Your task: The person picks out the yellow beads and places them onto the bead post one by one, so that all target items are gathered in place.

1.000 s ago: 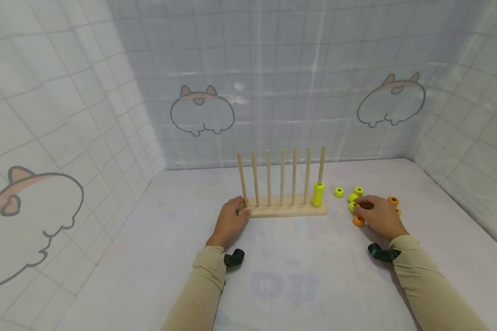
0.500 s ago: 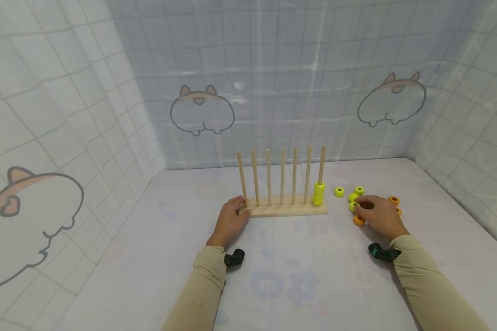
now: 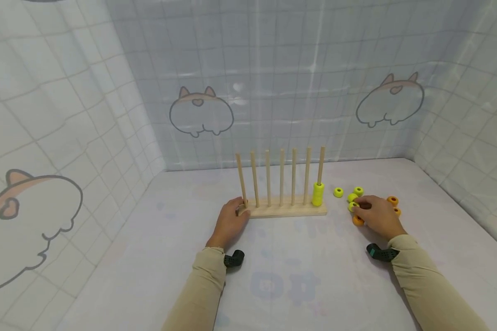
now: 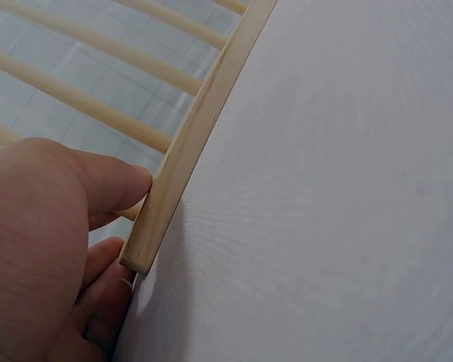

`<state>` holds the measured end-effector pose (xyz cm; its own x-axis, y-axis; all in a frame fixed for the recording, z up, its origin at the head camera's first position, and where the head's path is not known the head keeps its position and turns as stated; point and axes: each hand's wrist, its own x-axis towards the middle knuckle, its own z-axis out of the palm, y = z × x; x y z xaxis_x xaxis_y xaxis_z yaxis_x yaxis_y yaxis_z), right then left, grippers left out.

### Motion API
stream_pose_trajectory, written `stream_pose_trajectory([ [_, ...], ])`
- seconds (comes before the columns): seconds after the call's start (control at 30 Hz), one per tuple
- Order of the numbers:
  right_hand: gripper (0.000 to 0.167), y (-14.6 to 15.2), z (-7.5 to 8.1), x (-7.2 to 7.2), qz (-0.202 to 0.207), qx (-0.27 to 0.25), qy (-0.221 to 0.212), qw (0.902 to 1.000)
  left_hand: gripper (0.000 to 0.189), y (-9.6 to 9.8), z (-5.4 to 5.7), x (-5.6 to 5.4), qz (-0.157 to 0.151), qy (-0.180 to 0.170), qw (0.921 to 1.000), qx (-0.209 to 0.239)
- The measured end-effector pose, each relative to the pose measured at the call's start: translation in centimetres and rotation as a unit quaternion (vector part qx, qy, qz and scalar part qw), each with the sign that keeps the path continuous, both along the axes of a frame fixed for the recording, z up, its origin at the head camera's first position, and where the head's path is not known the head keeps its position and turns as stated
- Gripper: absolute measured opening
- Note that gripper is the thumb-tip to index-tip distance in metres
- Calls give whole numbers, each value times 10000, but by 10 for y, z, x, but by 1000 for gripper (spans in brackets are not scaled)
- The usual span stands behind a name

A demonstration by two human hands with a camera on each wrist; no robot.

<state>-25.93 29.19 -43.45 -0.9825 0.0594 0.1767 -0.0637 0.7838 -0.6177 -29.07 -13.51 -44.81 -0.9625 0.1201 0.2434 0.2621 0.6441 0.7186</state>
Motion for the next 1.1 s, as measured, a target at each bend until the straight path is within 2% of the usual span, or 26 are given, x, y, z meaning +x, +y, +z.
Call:
stream_pose_trajectory([
  [0.3, 50, 2, 5, 5, -72, -398, 150, 9991, 46, 1, 0, 1, -21, 22, 10000, 35],
  [0.53, 55, 0, 6, 6, -297, -506, 43, 9983, 46, 0, -2, -1, -40, 32, 10000, 63],
  [0.7, 55, -1, 6, 5, -271, -619, 141, 9976, 45, -1, -4, -3, -43, 50, 9999, 85],
  [1.1, 56, 1, 5, 4, -213, -1021, 52, 9945, 45, -1, -2, -1, -60, 32, 10000, 31],
])
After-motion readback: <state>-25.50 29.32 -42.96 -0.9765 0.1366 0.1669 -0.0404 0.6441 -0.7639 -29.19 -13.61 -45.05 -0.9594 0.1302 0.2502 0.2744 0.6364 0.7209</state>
